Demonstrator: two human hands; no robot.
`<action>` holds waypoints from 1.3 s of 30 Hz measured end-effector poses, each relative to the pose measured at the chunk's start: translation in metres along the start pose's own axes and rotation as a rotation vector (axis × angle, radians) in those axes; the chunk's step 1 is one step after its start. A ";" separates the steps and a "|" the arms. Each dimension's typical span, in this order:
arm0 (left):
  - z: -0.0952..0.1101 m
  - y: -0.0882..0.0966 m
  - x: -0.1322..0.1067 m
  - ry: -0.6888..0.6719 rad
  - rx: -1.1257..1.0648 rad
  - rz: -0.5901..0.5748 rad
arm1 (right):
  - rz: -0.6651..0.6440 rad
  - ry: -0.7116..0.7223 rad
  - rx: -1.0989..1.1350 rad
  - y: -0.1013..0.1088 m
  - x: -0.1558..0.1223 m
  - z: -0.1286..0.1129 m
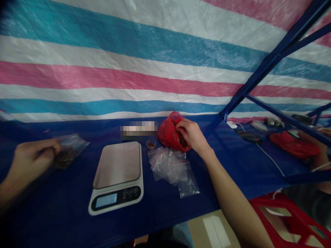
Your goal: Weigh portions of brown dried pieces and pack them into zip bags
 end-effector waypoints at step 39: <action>0.003 -0.005 0.001 -0.001 -0.015 -0.029 | -0.466 -0.009 0.034 -0.023 -0.021 0.013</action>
Point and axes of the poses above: each hand's wrist, its own x-axis towards the middle knuckle, its own y-axis out of the back of the hand, z = x × y, the point moved 8 cm from there along x, towards the middle knuckle, and after that the axes turned 5 degrees about y, right-handed, at the moved point
